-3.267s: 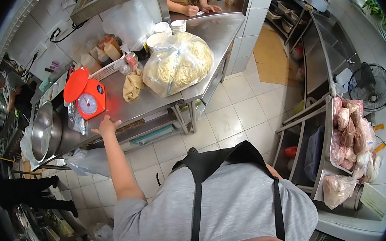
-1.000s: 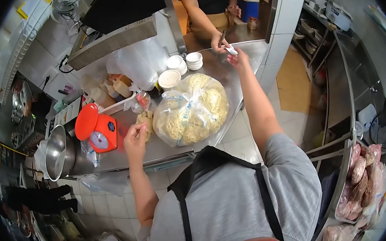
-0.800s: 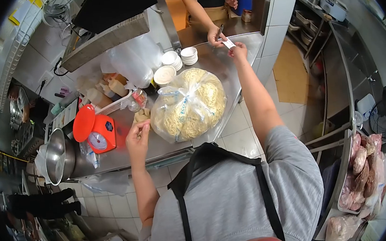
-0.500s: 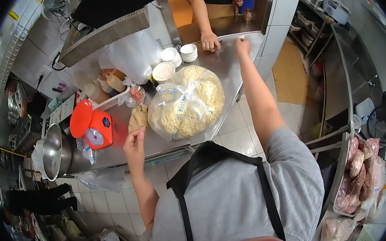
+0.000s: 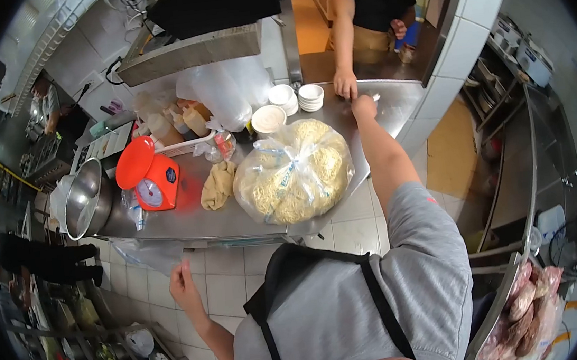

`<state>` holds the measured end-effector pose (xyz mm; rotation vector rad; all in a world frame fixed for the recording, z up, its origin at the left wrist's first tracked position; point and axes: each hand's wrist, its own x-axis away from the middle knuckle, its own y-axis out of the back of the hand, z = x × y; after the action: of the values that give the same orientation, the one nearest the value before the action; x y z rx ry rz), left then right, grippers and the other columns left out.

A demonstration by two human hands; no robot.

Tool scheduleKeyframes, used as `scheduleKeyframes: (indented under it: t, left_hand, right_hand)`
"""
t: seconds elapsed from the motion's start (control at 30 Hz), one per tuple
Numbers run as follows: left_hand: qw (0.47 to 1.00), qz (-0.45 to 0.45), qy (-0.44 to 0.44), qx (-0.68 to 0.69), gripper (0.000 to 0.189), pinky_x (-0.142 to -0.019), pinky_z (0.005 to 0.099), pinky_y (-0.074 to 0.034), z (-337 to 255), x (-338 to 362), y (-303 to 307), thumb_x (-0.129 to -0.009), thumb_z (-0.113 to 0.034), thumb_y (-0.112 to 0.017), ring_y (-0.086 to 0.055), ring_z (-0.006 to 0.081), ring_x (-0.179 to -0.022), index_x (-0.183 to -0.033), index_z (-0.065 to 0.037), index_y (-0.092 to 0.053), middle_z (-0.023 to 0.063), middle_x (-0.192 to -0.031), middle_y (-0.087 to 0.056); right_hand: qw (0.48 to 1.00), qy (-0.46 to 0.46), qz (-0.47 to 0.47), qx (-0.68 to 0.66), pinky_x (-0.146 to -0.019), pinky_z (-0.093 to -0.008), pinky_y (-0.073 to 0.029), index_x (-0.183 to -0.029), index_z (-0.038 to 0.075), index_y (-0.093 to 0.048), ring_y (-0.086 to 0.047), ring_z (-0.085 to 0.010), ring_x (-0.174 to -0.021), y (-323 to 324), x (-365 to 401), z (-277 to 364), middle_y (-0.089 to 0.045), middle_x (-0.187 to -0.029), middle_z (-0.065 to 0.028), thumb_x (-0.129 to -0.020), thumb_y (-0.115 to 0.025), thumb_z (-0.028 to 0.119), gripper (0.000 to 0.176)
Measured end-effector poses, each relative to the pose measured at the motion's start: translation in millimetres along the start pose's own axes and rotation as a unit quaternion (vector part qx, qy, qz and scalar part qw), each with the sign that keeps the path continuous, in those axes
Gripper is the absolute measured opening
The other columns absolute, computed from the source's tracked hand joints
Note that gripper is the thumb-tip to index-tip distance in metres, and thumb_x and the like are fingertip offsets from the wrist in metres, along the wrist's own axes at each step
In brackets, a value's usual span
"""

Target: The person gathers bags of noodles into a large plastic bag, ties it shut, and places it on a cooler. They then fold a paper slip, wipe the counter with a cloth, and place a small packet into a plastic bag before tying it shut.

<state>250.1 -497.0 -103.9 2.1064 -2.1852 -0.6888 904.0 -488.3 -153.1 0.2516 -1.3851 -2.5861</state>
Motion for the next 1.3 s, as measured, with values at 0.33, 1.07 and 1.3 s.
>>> scheduleKeyframes:
  t: [0.33, 1.07, 1.3]
  left_hand:
    - [0.998, -0.048, 0.008, -0.031, 0.018, -0.076, 0.0238, -0.043, -30.4, 19.1, -1.8, -0.09, -0.013, -0.055, -0.055, 0.01, -0.08, -0.094, 0.003, -0.063, 0.0048, -0.085, -0.062]
    - [0.983, -0.004, -0.026, -0.182, 0.014, -0.073, 0.0277, -0.045, -60.2, 31.9, -3.7, -0.087, -0.011, -0.057, -0.06, 0.0188, -0.079, -0.088, 0.002, -0.062, 0.0104, -0.084, -0.064]
    - [0.993, 0.028, -0.043, -0.106, 0.013, -0.074, 0.0251, -0.044, -58.9, 30.3, -32.1, -0.087, -0.009, -0.058, -0.059, 0.0149, -0.079, -0.09, 0.002, -0.062, 0.008, -0.083, -0.064]
  right_hand:
    - [0.996, -0.073, -0.007, 0.057, -0.085, -0.0377, -0.049, -0.106, 0.009, -0.064, -0.058, -0.026, -0.104, -30.0, -13.7, 22.1, -0.057, -0.115, -0.012, -0.085, -0.055, 0.024, 0.027]
    - [0.93, 0.253, -0.097, 0.247, -0.083, -0.0387, -0.044, -0.096, 0.009, -0.066, -0.051, -0.0227, -0.105, -39.4, -39.2, -15.9, -0.06, -0.106, -0.0014, -0.085, -0.049, 0.02, 0.023]
    - [0.935, 0.289, -0.123, 0.166, -0.077, -0.0397, -0.044, -0.08, 0.002, -0.067, -0.057, -0.0243, -0.093, -2.5, 20.4, -40.6, -0.064, -0.09, -0.0063, -0.076, -0.061, 0.027, 0.026]
